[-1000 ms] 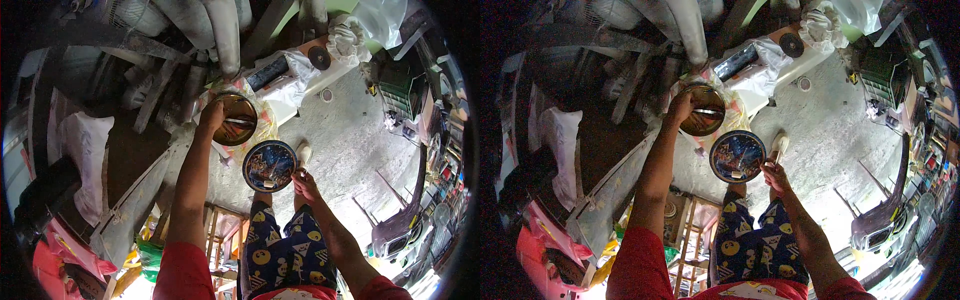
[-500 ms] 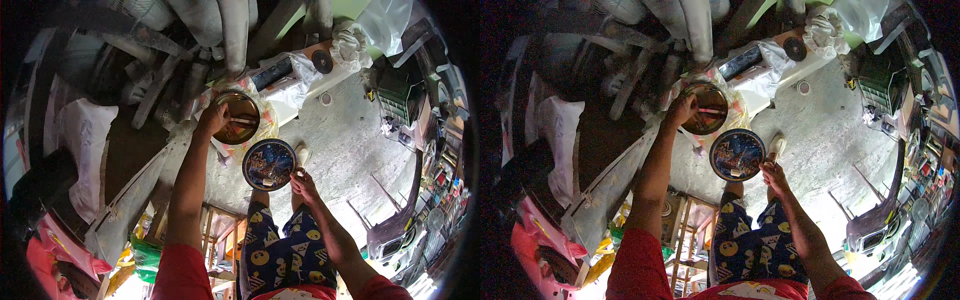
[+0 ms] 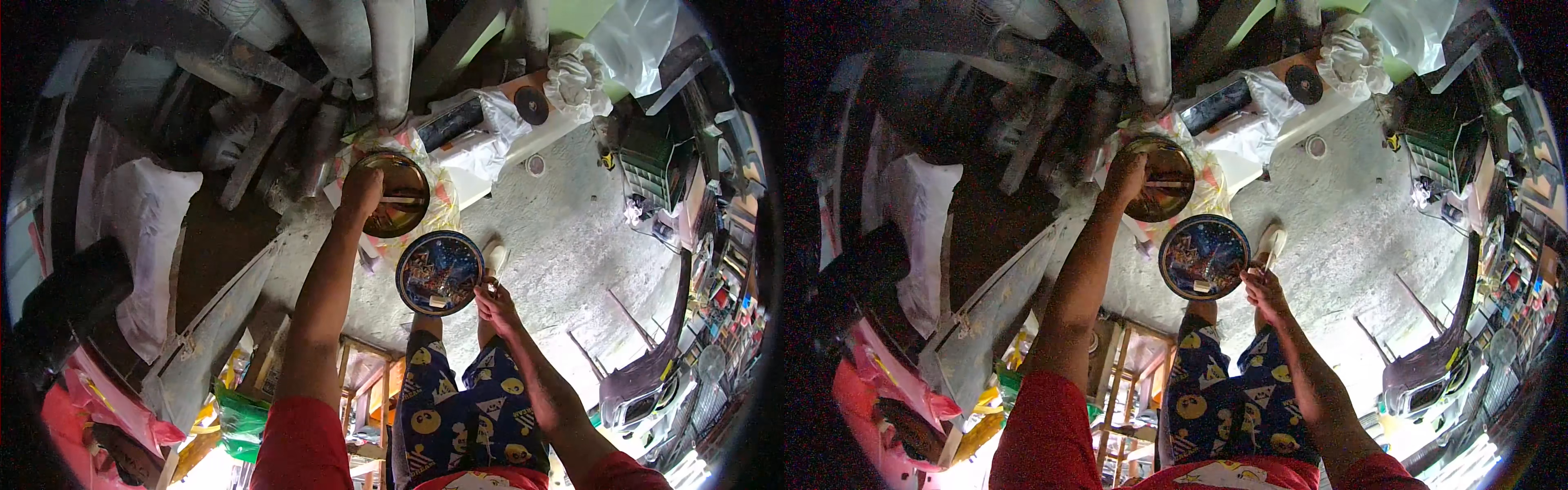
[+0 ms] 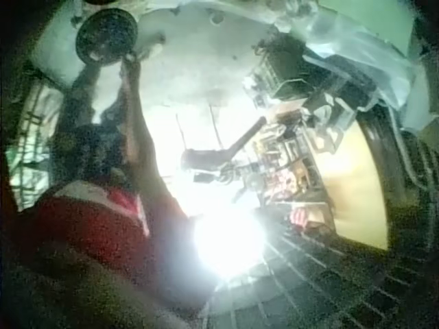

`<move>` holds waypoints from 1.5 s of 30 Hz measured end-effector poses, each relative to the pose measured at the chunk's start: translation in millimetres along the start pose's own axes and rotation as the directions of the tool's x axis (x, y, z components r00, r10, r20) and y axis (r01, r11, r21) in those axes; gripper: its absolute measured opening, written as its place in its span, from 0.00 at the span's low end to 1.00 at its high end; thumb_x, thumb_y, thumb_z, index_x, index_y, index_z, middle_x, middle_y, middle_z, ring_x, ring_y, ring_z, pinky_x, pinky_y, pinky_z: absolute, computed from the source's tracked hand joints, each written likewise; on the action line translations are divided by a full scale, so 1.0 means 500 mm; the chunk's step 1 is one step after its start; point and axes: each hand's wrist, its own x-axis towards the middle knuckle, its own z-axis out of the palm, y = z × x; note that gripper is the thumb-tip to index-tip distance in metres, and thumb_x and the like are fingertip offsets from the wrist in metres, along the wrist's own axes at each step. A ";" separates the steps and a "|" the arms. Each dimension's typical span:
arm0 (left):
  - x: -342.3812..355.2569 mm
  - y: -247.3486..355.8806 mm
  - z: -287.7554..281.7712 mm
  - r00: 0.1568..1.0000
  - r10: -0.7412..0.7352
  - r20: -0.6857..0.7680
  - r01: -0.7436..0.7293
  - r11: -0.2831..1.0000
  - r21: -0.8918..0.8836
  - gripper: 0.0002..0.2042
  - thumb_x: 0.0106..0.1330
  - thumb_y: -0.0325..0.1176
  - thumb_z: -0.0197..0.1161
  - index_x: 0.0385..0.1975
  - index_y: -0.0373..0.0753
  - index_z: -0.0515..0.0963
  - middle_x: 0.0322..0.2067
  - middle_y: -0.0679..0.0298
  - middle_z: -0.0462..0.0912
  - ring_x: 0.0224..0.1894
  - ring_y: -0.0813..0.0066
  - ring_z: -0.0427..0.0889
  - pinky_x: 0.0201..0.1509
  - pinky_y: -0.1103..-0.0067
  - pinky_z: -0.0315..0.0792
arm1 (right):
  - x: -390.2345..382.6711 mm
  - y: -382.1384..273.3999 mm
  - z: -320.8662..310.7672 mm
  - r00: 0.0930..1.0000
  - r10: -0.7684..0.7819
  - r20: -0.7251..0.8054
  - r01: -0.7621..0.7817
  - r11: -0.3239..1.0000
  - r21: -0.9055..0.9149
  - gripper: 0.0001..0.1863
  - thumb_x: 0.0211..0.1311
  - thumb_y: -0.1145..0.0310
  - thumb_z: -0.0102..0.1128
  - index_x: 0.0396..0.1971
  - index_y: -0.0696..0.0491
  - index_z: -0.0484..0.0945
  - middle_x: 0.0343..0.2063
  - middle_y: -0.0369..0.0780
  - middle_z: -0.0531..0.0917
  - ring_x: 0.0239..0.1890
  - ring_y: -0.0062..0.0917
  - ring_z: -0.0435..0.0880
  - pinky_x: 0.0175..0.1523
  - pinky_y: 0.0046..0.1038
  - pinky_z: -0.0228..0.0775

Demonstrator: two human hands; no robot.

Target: Apply adhesive or repair compound to a car bumper or body part using a brush.

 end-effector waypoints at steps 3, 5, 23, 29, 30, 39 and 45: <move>-0.004 -0.075 -0.033 0.983 0.149 0.105 -0.157 0.985 0.071 0.08 0.62 0.30 0.62 0.36 0.31 0.78 0.34 0.45 0.82 0.39 0.51 0.83 0.45 0.61 0.77 | 0.003 0.010 0.027 0.999 0.018 0.048 -0.018 1.000 -0.001 0.15 0.64 0.67 0.67 0.27 0.40 0.66 0.15 0.21 0.60 0.11 0.07 0.55 0.16 0.18 0.44; 0.020 -0.012 -0.032 0.968 0.124 0.220 -0.126 0.992 -0.007 0.08 0.62 0.31 0.62 0.36 0.32 0.77 0.34 0.46 0.82 0.40 0.51 0.83 0.44 0.62 0.76 | 0.012 0.011 -0.023 1.000 -0.001 0.025 0.001 1.000 0.001 0.15 0.64 0.66 0.68 0.29 0.40 0.66 0.14 0.22 0.59 0.11 0.08 0.54 0.15 0.18 0.43; -0.152 0.050 -0.174 0.912 -0.402 -0.079 -0.086 0.001 -0.996 0.08 0.69 0.31 0.64 0.41 0.36 0.75 0.43 0.60 0.82 0.46 0.71 0.79 0.54 0.73 0.69 | 0.195 -0.144 0.146 0.981 -0.161 0.105 0.176 0.973 -0.152 0.19 0.65 0.58 0.67 0.51 0.47 0.73 0.18 0.22 0.64 0.15 0.06 0.55 0.19 0.15 0.43; -0.248 -0.021 -0.116 0.886 -0.458 -0.074 -0.047 0.071 -0.996 0.16 0.70 0.30 0.61 0.56 0.39 0.73 0.57 0.60 0.75 0.61 0.64 0.74 0.66 0.68 0.65 | 0.237 -0.113 0.247 0.969 -0.222 0.113 0.232 0.969 -0.085 0.16 0.64 0.61 0.66 0.49 0.47 0.73 0.19 0.25 0.70 0.14 0.06 0.57 0.17 0.15 0.46; -0.251 -0.021 -0.109 0.853 -0.519 -0.055 -0.006 0.096 -0.995 0.15 0.70 0.32 0.61 0.55 0.40 0.72 0.53 0.61 0.76 0.61 0.64 0.73 0.66 0.67 0.66 | 0.240 -0.111 0.241 0.970 -0.212 0.116 0.221 0.972 -0.076 0.14 0.64 0.63 0.65 0.47 0.50 0.76 0.23 0.28 0.77 0.17 0.12 0.68 0.22 0.19 0.60; -0.252 0.023 -0.120 0.819 -0.562 -0.113 0.021 0.228 -0.973 0.12 0.68 0.39 0.65 0.40 0.38 0.73 0.40 0.63 0.76 0.46 0.73 0.74 0.58 0.70 0.66 | 0.235 -0.114 0.286 0.816 -0.574 -0.063 0.428 0.674 -0.603 0.19 0.59 0.58 0.67 0.48 0.50 0.83 0.31 0.40 0.88 0.36 0.27 0.86 0.42 0.28 0.74; -0.241 0.060 -0.118 0.787 -0.611 -0.081 0.043 0.186 -0.982 0.11 0.68 0.37 0.65 0.39 0.40 0.72 0.41 0.64 0.76 0.46 0.71 0.76 0.56 0.68 0.70 | 0.234 -0.094 0.296 0.806 -0.583 -0.099 0.326 0.578 -0.748 0.27 0.55 0.57 0.70 0.56 0.46 0.80 0.33 0.41 0.88 0.35 0.28 0.87 0.41 0.31 0.76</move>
